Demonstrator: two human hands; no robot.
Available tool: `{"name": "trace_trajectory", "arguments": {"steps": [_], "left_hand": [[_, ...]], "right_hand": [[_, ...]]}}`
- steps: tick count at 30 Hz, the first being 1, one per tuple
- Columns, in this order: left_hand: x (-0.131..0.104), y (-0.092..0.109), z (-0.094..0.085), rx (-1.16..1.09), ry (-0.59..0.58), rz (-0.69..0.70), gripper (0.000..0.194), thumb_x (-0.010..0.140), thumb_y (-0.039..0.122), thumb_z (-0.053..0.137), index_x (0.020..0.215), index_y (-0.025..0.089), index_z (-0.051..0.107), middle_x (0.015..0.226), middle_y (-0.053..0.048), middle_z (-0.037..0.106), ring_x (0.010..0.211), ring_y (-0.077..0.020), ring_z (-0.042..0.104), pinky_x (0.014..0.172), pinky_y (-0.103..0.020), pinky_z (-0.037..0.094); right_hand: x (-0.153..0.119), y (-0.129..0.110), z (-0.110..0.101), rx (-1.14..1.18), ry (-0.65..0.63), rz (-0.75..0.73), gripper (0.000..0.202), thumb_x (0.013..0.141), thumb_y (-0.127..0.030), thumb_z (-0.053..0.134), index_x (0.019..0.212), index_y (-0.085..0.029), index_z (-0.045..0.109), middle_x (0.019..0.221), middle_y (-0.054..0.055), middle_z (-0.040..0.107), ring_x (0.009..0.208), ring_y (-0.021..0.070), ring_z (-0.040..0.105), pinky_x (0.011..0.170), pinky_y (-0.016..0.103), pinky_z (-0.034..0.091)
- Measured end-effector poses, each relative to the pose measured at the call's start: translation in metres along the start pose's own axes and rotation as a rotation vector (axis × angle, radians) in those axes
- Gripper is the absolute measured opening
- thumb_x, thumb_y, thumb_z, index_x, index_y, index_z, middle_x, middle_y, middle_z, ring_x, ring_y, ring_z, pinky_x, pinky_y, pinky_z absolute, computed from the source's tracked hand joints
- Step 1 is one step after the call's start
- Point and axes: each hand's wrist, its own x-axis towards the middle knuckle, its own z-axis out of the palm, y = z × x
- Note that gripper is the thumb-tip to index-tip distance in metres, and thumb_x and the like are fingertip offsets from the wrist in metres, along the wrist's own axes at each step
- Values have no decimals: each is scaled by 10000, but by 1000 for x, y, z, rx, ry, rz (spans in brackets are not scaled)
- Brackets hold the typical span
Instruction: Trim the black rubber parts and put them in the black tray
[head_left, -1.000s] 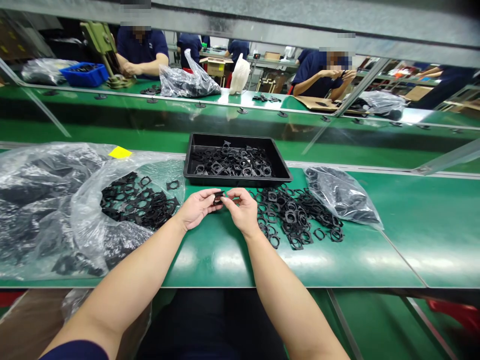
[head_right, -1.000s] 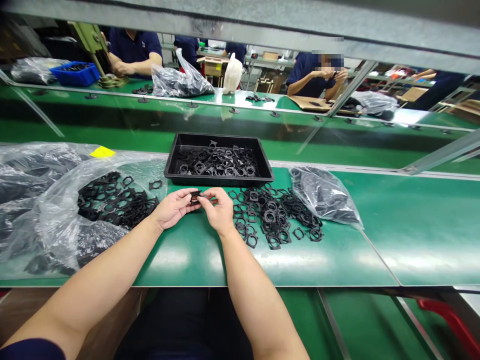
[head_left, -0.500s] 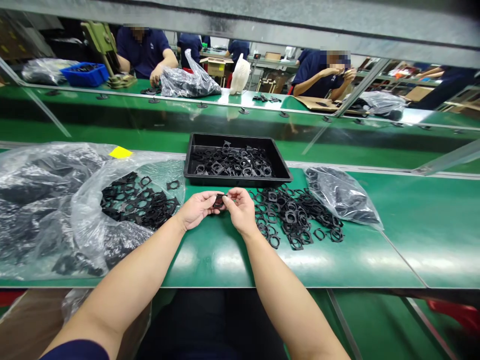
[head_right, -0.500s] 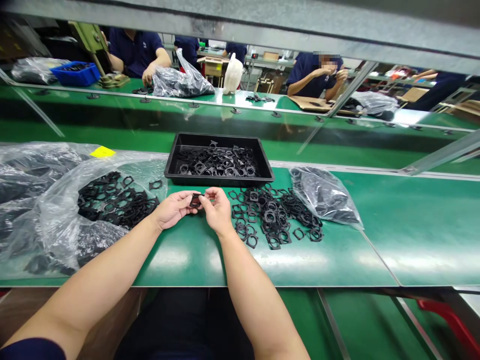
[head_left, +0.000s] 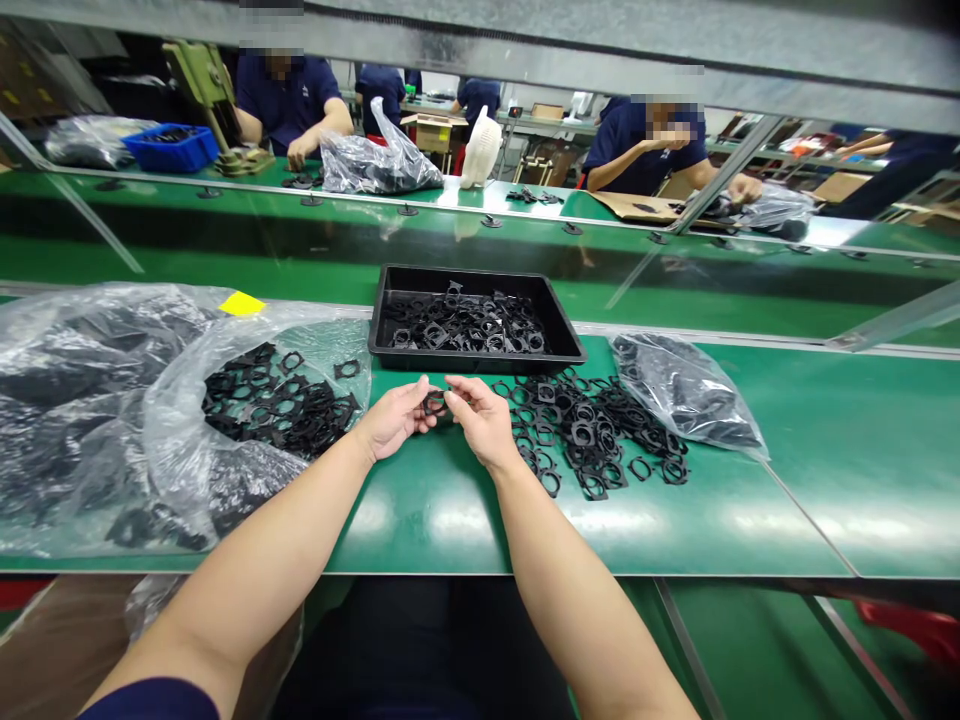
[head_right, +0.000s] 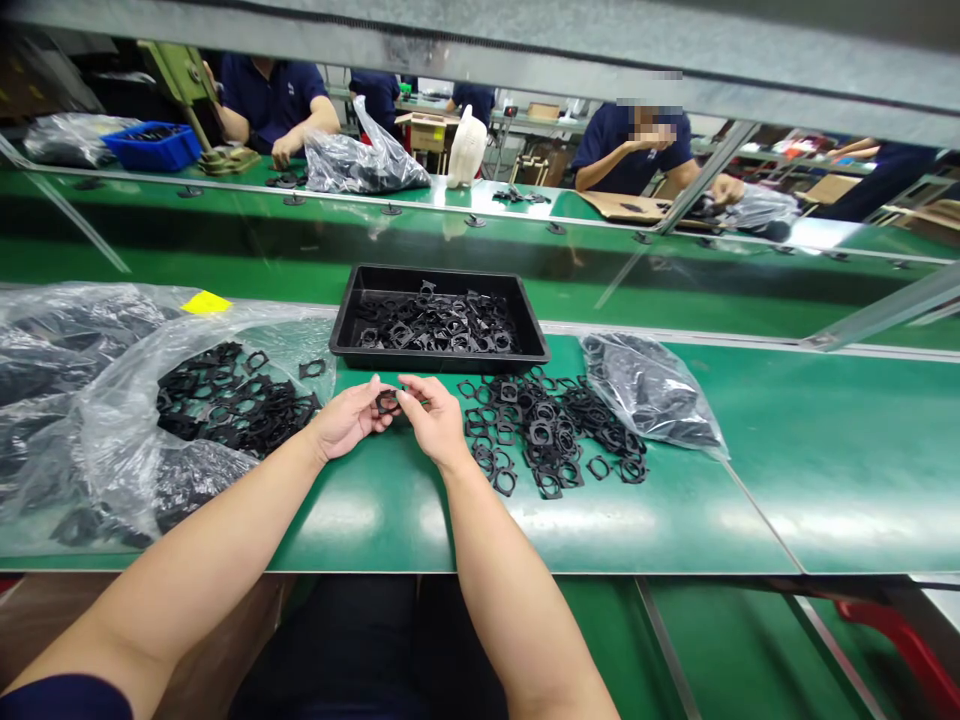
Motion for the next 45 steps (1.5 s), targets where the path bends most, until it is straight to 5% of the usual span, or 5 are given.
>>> {"name": "trace_trajectory", "arguments": {"steps": [6, 14, 21, 41, 45], "left_hand": [[4, -4, -2, 139, 123, 231, 346, 607, 281, 786, 905, 139, 684, 771, -13, 624, 660, -80, 501, 611, -212, 380], [6, -9, -1, 334, 145, 286, 325, 657, 303, 737, 941, 147, 708, 731, -6, 623, 656, -94, 487, 645, -238, 392], [5, -11, -2, 352, 110, 281, 338, 663, 309, 736, 965, 160, 710, 790, -17, 651, 697, -106, 518, 705, -258, 417], [2, -8, 0, 401, 102, 298, 354, 668, 307, 727, 988, 157, 705, 822, -33, 678, 754, -148, 573, 833, -330, 436], [2, -7, -3, 554, 81, 386, 302, 724, 317, 675, 989, 176, 708, 895, -48, 669, 852, -178, 580, 867, -322, 419]], "right_hand": [[0, -1, 0, 31, 14, 190, 291, 706, -416, 690, 788, -152, 598, 641, 2, 581, 531, 115, 546, 450, 216, 444], [-2, -6, -2, -296, 126, -301, 120, 781, -305, 649, 838, -204, 620, 854, 34, 603, 768, 152, 577, 607, 261, 498], [-3, -10, -3, -370, 115, -424, 38, 813, -254, 626, 788, -227, 634, 804, 29, 623, 761, 164, 583, 602, 288, 484], [-5, -11, -3, -370, 115, -384, 62, 811, -271, 627, 774, -221, 625, 812, 29, 614, 771, 162, 582, 607, 278, 486], [-4, -7, -2, -247, 107, -244, 126, 794, -322, 635, 770, -201, 606, 820, 33, 612, 771, 159, 584, 614, 264, 491]]}}
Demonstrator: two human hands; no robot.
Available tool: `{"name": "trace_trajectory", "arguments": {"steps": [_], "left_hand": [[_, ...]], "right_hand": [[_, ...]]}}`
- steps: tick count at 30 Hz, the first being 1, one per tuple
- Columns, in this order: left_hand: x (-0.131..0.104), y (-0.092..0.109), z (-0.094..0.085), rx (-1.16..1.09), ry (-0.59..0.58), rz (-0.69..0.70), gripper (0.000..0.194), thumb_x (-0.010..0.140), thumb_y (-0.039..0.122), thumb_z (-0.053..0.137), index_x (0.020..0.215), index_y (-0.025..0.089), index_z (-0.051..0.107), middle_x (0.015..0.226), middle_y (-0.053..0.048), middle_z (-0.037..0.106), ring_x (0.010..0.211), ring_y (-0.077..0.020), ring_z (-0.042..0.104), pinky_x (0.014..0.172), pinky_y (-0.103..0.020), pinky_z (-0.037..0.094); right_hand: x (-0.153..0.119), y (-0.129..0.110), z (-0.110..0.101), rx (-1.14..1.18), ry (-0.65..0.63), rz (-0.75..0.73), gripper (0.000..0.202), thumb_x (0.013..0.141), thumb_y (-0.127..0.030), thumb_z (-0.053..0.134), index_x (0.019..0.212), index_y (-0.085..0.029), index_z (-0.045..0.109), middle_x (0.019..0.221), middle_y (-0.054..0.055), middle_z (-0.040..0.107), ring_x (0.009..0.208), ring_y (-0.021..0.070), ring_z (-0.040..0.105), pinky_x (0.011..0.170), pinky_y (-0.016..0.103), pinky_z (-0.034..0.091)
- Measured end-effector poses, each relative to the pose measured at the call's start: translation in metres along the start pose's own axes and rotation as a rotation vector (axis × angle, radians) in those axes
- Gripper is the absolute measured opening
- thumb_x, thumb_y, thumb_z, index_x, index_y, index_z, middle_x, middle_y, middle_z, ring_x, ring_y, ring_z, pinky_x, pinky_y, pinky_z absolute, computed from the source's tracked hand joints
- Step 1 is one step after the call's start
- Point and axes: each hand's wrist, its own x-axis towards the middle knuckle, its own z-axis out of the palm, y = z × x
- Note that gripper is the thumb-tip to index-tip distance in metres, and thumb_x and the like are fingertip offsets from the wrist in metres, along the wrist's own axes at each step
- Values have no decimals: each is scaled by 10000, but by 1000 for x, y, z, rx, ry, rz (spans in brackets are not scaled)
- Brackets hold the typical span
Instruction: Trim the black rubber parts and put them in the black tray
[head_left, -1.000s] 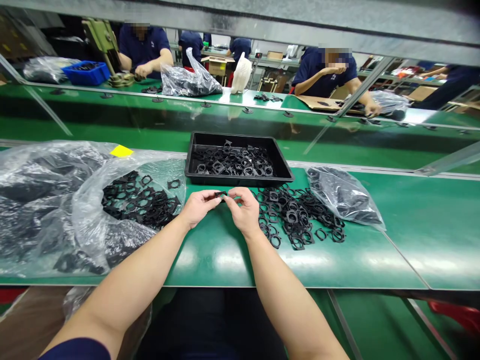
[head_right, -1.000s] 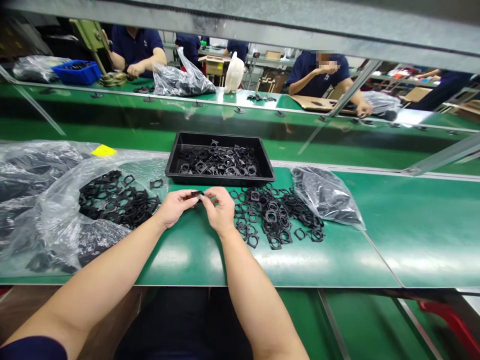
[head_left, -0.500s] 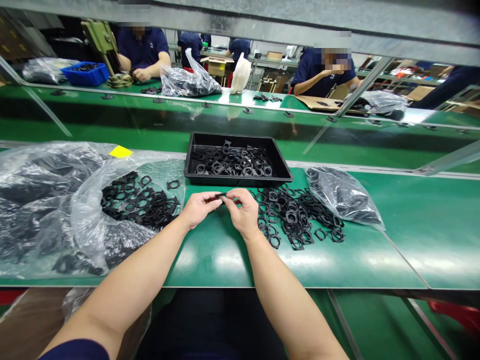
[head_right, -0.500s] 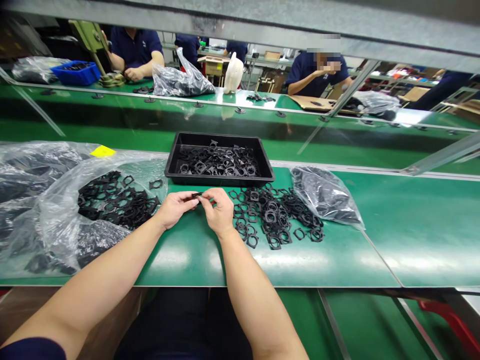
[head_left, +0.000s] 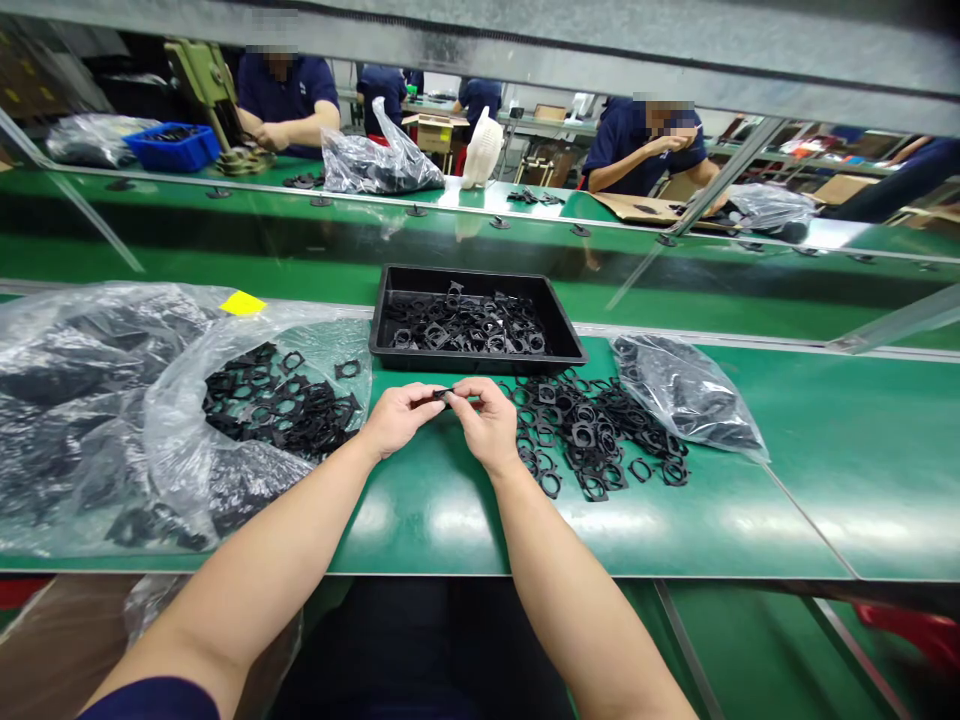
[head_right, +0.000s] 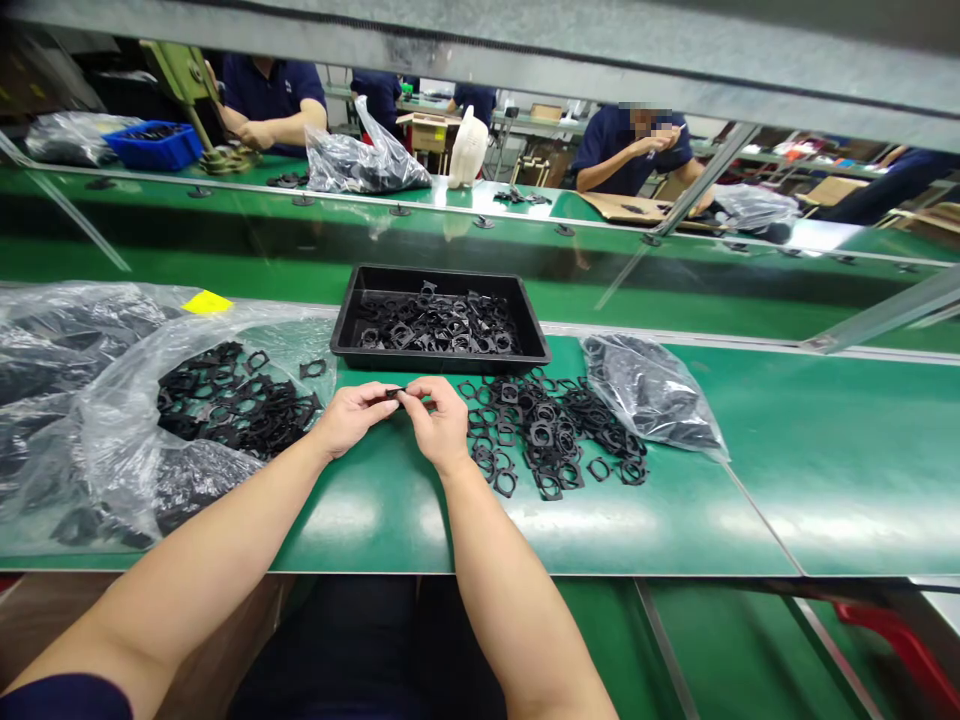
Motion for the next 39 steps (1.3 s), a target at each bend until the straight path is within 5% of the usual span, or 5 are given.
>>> {"name": "trace_trajectory", "arguments": {"steps": [7, 12, 16, 29, 39], "left_hand": [[-1, -2, -1, 162, -31, 65, 305, 784, 328, 606, 1043, 192, 691, 911, -54, 659, 868, -184, 582, 849, -307, 419], [0, -5, 2, 26, 17, -22, 360, 753, 345, 641, 1044, 136, 675, 951, -76, 680, 852, -187, 595, 839, -329, 445], [0, -4, 3, -49, 4, -40, 346, 735, 335, 664, 1013, 129, 683, 955, -79, 688, 842, -179, 603, 845, -328, 450], [-3, 5, 6, -169, 93, -143, 348, 602, 345, 769, 847, 113, 687, 739, -33, 666, 601, -102, 560, 616, -270, 482], [-2, -5, 1, 182, 73, 72, 241, 720, 334, 675, 872, 150, 703, 850, -62, 688, 774, -164, 616, 754, -296, 478]], "right_hand": [[2, 10, 1, 348, -73, 335, 285, 714, -352, 693, 927, -181, 613, 751, 8, 584, 596, 112, 536, 482, 217, 460], [2, 5, -2, 46, -57, -20, 183, 775, -282, 655, 950, -229, 657, 963, 51, 619, 845, 169, 592, 640, 276, 508], [2, 1, -3, -104, -112, -190, 106, 837, -234, 598, 898, -256, 682, 936, 32, 654, 884, 174, 611, 785, 322, 508], [1, 2, -5, -256, -59, -269, 108, 868, -253, 571, 859, -230, 677, 933, 41, 669, 869, 170, 630, 806, 311, 522], [3, 0, -10, -310, -137, -265, 91, 869, -224, 548, 844, -215, 636, 911, 43, 594, 856, 162, 575, 781, 295, 473]]}}
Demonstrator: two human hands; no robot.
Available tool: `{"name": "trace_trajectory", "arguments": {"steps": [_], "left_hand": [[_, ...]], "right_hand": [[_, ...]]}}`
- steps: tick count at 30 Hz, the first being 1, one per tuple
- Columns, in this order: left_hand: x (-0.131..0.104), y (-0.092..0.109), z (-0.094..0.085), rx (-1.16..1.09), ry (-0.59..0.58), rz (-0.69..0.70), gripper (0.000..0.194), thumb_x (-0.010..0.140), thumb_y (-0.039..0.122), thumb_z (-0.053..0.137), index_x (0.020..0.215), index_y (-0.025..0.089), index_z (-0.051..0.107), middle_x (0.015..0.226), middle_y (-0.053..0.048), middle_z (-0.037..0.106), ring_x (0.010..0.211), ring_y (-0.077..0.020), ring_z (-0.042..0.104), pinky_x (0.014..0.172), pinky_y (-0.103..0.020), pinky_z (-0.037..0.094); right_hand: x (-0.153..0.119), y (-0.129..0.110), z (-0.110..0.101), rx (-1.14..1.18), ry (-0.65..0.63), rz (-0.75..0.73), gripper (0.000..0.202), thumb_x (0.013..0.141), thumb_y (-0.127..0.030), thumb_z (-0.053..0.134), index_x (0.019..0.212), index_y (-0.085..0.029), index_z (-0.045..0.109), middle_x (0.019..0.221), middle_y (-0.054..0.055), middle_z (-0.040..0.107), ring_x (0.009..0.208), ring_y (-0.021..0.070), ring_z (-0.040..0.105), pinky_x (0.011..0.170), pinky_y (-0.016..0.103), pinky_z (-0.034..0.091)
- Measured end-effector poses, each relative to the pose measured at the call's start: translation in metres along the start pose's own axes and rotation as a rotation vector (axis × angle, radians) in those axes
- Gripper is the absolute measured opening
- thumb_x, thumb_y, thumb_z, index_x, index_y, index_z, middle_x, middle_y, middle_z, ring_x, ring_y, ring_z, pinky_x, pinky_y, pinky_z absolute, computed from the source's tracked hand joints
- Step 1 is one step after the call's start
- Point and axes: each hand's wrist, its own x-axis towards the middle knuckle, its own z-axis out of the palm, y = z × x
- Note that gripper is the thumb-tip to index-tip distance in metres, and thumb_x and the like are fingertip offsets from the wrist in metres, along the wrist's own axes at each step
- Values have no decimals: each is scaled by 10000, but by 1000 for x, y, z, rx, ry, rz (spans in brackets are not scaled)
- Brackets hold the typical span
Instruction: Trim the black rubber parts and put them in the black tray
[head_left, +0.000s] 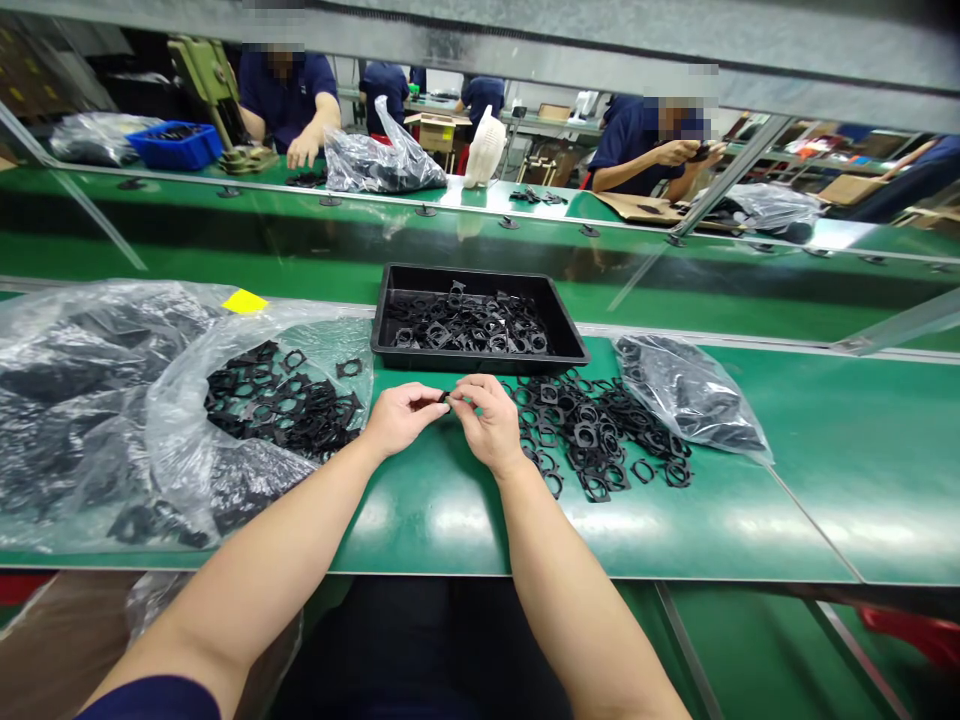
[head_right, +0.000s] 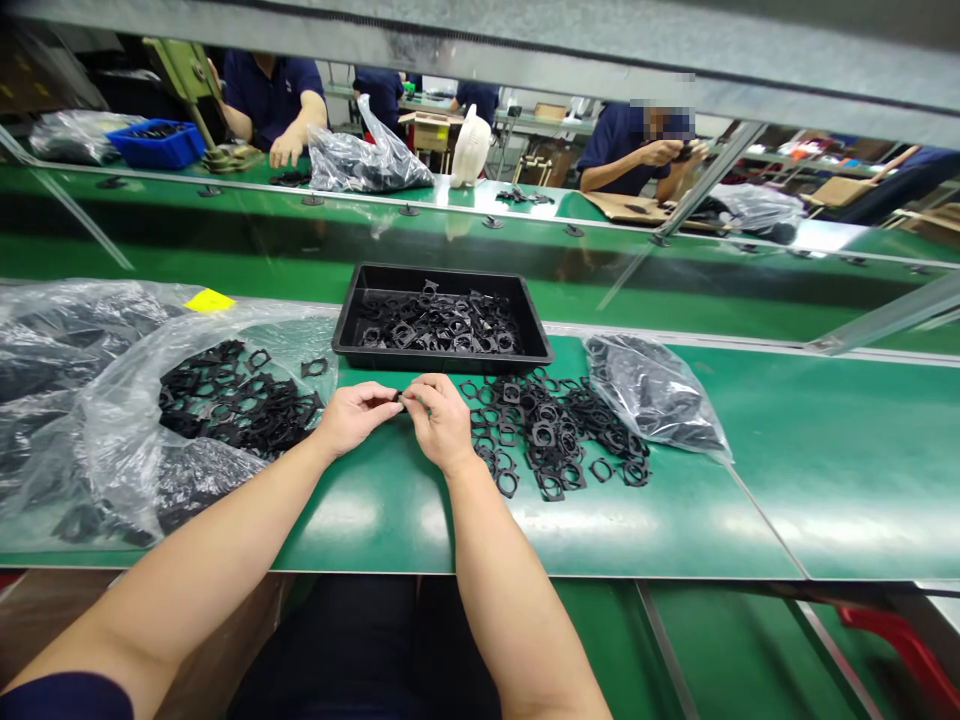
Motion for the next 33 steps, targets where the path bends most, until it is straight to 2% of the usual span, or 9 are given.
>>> {"name": "trace_trajectory", "arguments": {"steps": [4, 7, 12, 17, 20, 23, 26, 29, 33], "left_hand": [[-1, 6, -2, 180, -17, 87, 193, 762, 324, 634, 851, 167, 702, 799, -48, 666, 727, -148, 599, 690, -272, 462], [-2, 10, -4, 265, -37, 167, 175, 789, 320, 608, 830, 178, 703, 777, -42, 662, 723, -144, 595, 688, -268, 454], [-2, 12, -4, 278, -41, 183, 174, 796, 321, 603, 828, 181, 702, 768, -41, 665, 701, -139, 595, 663, -263, 454], [-2, 7, -1, 246, 63, 213, 147, 773, 292, 632, 836, 178, 699, 802, -49, 655, 721, -141, 601, 662, -268, 477], [-2, 5, -1, 320, 115, 306, 128, 781, 248, 617, 855, 194, 706, 850, -53, 634, 782, -147, 595, 726, -292, 490], [-3, 4, -1, 351, 128, 343, 116, 766, 211, 617, 836, 205, 709, 910, -57, 606, 864, -160, 584, 793, -322, 491], [-2, 4, -1, 207, 160, 256, 118, 731, 223, 644, 829, 179, 695, 963, -70, 590, 822, -149, 583, 722, -302, 506], [3, 4, 0, -123, 225, 10, 270, 713, 267, 657, 954, 146, 646, 957, -77, 616, 735, -121, 588, 649, -274, 512], [9, 5, -3, -433, 182, -261, 453, 637, 258, 721, 1048, 115, 593, 821, -45, 657, 661, -110, 600, 633, -271, 517]], "right_hand": [[0, -2, -1, 38, -53, 31, 74, 863, -219, 530, 826, -202, 592, 889, 43, 566, 850, 167, 550, 771, 300, 460], [-1, -3, 1, 161, -30, 109, 59, 851, -241, 544, 823, -192, 559, 850, 35, 564, 799, 158, 546, 705, 278, 465], [-2, -2, 8, 344, 12, 309, 143, 806, -314, 617, 772, -185, 564, 758, 7, 563, 710, 134, 540, 634, 247, 457], [1, -1, 12, 599, 119, 582, 301, 744, -451, 661, 859, -186, 579, 805, 16, 580, 691, 128, 550, 531, 214, 467], [3, -2, 11, 716, 17, 754, 353, 701, -499, 685, 771, -167, 585, 669, -1, 573, 542, 102, 515, 426, 192, 418], [4, -3, 10, 801, -61, 808, 351, 630, -448, 756, 740, -151, 605, 584, -8, 575, 491, 96, 517, 424, 190, 424], [5, -3, 9, 829, -16, 826, 328, 604, -394, 781, 739, -147, 615, 593, -4, 595, 506, 101, 549, 437, 184, 440], [6, -2, 9, 825, 4, 842, 314, 601, -372, 783, 742, -145, 618, 601, 0, 605, 497, 97, 555, 426, 176, 437], [5, 0, 9, 807, -26, 841, 323, 598, -361, 780, 788, -149, 629, 581, -2, 607, 477, 102, 555, 413, 179, 433]]}}
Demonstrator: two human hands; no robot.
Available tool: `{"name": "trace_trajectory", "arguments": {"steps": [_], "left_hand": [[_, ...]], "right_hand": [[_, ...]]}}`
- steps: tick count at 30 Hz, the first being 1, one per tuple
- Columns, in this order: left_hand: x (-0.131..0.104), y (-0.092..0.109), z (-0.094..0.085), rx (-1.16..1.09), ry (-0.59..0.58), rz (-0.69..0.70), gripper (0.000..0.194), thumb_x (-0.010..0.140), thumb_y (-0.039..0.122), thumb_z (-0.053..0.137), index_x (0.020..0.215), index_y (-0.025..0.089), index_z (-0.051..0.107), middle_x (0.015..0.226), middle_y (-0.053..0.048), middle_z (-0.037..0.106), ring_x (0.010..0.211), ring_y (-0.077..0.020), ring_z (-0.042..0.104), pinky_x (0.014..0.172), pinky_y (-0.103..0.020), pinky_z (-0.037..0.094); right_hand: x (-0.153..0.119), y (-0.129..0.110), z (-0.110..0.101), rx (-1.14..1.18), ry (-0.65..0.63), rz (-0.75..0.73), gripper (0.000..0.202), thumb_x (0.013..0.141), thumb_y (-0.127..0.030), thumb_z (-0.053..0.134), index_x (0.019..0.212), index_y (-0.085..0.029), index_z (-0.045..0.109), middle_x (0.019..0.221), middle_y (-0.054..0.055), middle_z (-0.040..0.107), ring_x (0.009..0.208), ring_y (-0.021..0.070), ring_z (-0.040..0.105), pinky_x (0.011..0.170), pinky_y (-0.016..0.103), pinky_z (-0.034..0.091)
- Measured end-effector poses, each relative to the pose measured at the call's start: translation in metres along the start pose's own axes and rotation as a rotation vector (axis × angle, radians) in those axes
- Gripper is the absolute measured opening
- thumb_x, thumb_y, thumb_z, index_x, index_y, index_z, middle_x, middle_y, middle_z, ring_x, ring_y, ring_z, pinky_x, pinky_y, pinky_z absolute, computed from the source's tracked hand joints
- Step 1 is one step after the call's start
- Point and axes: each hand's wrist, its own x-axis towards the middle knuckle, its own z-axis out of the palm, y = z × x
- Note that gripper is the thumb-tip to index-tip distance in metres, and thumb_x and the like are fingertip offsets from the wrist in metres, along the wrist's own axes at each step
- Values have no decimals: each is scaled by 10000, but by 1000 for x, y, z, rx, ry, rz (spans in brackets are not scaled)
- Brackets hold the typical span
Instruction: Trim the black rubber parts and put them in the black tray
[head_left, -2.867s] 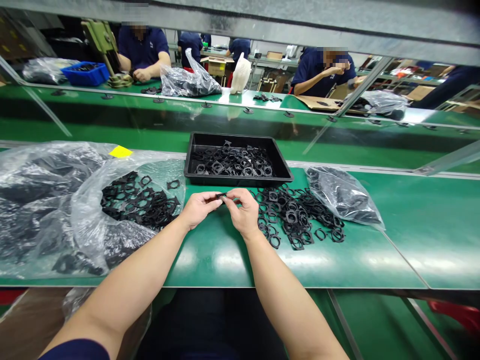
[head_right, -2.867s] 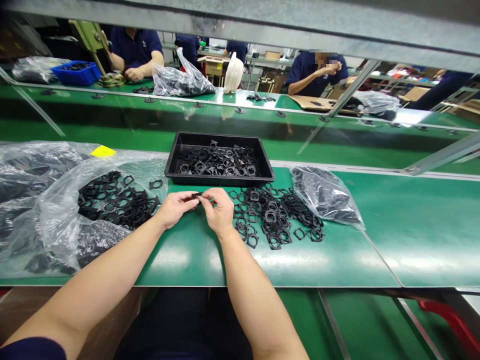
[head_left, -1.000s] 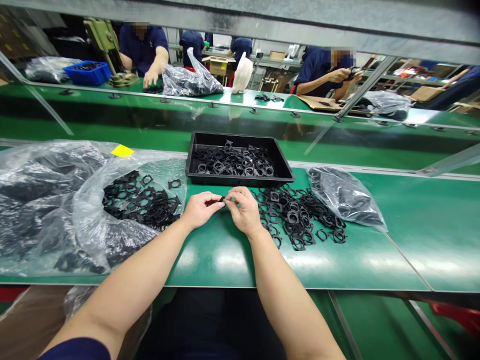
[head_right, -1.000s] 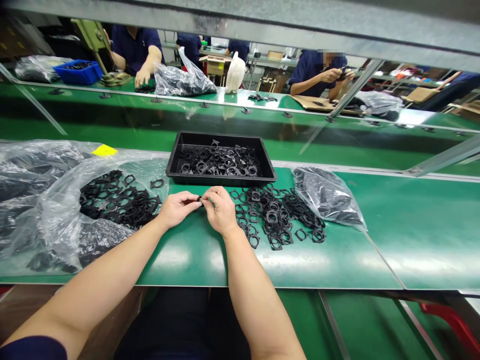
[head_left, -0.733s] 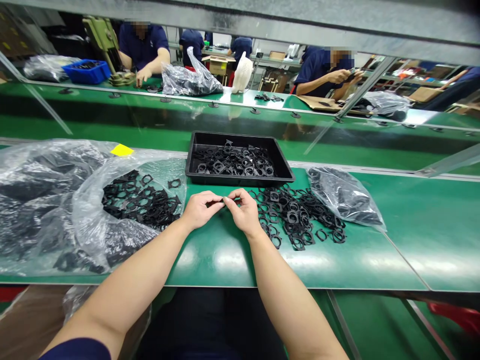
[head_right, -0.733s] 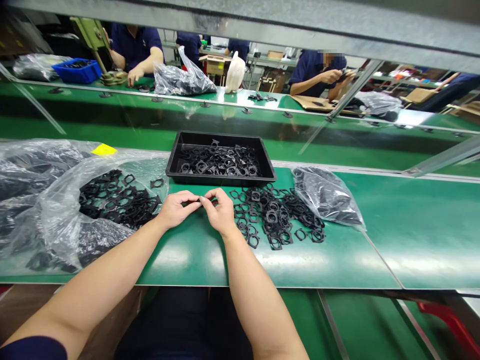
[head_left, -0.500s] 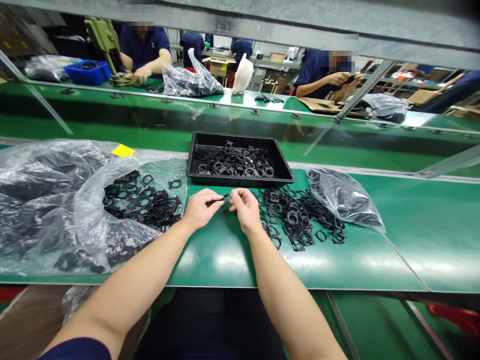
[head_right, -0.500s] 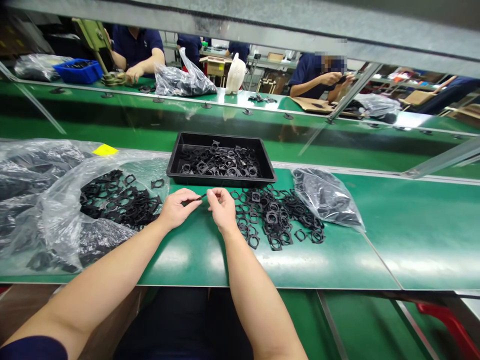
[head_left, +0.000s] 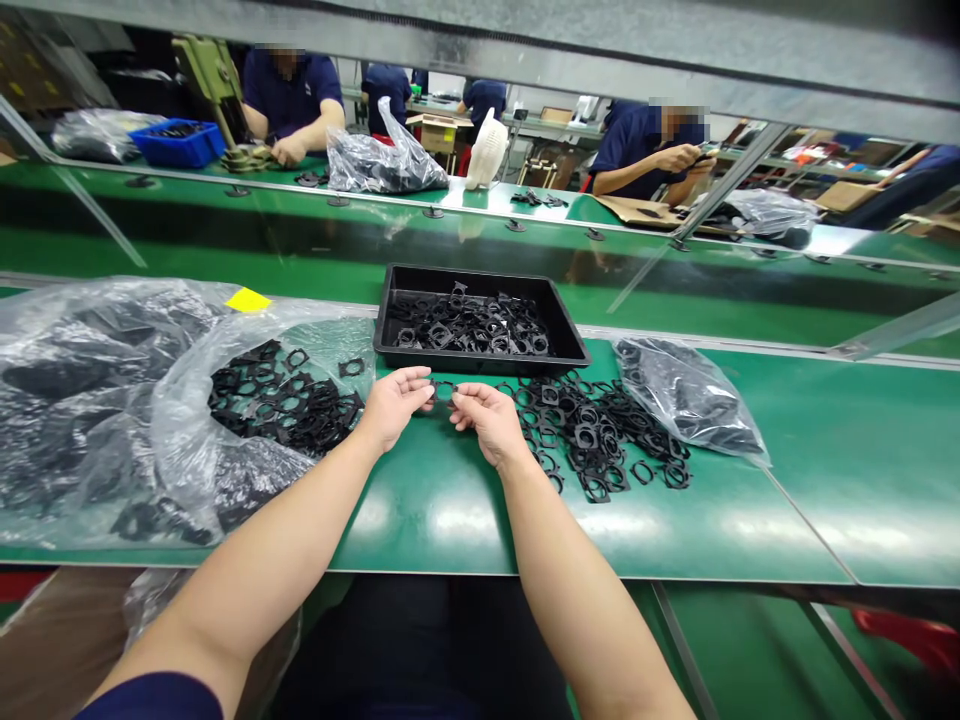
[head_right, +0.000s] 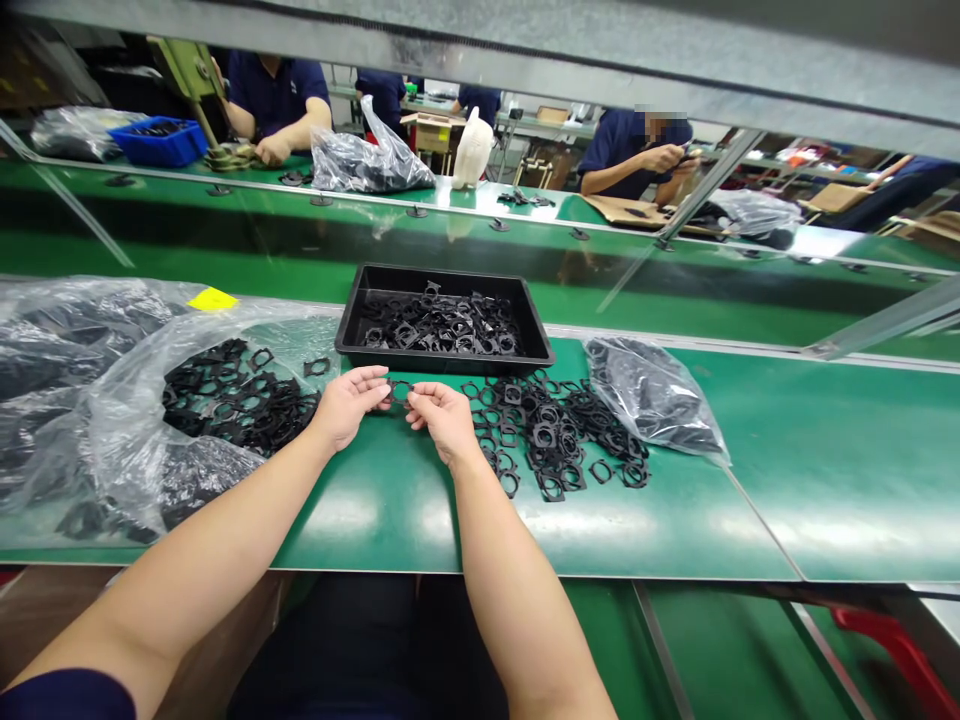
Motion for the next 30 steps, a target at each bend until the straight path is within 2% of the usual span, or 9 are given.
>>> {"name": "trace_trajectory", "arguments": {"steps": [4, 9, 13, 20, 26, 30], "left_hand": [[-1, 4, -1, -61, -47, -85, 520, 593, 206, 750, 1075, 120, 576, 856, -60, 675, 660, -115, 617, 544, -220, 472], [-3, 7, -1, -72, -90, -104, 530, 587, 165, 747, 1079, 126, 554, 906, -71, 670, 631, -105, 612, 438, -170, 377], [-3, 5, -2, -61, -115, -108, 515, 588, 165, 746, 1061, 132, 543, 892, -56, 665, 606, -94, 601, 436, -168, 374], [-2, 3, -4, -53, -101, -120, 513, 607, 187, 741, 1077, 136, 543, 891, -50, 666, 698, -103, 610, 547, -198, 463], [-2, -1, -3, -1, -96, -87, 415, 561, 202, 762, 884, 148, 507, 789, -28, 667, 572, -95, 592, 463, -182, 385], [-2, -4, 0, 33, -80, -79, 387, 557, 221, 755, 825, 159, 482, 783, -28, 666, 574, -107, 599, 448, -184, 362]], "right_hand": [[1, 1, -3, -4, 13, 8, 290, 597, -322, 766, 797, -147, 651, 605, 4, 620, 491, 112, 572, 411, 184, 438], [2, 0, -6, 34, -6, 41, 234, 577, -266, 762, 743, -136, 659, 567, 3, 612, 473, 110, 567, 397, 174, 428], [2, -1, -8, 50, -30, 49, 216, 574, -243, 759, 727, -133, 652, 546, -3, 604, 441, 98, 547, 376, 164, 411], [1, 0, -7, 43, -94, 80, 263, 598, -273, 757, 793, -137, 644, 575, 0, 620, 456, 102, 564, 397, 170, 436], [2, 2, -9, -48, -89, 43, 260, 582, -282, 770, 756, -125, 659, 527, -4, 599, 440, 91, 537, 377, 157, 404], [3, -1, -12, -106, -80, 62, 258, 564, -293, 777, 714, -125, 651, 507, -9, 586, 403, 75, 498, 352, 153, 375]]}}
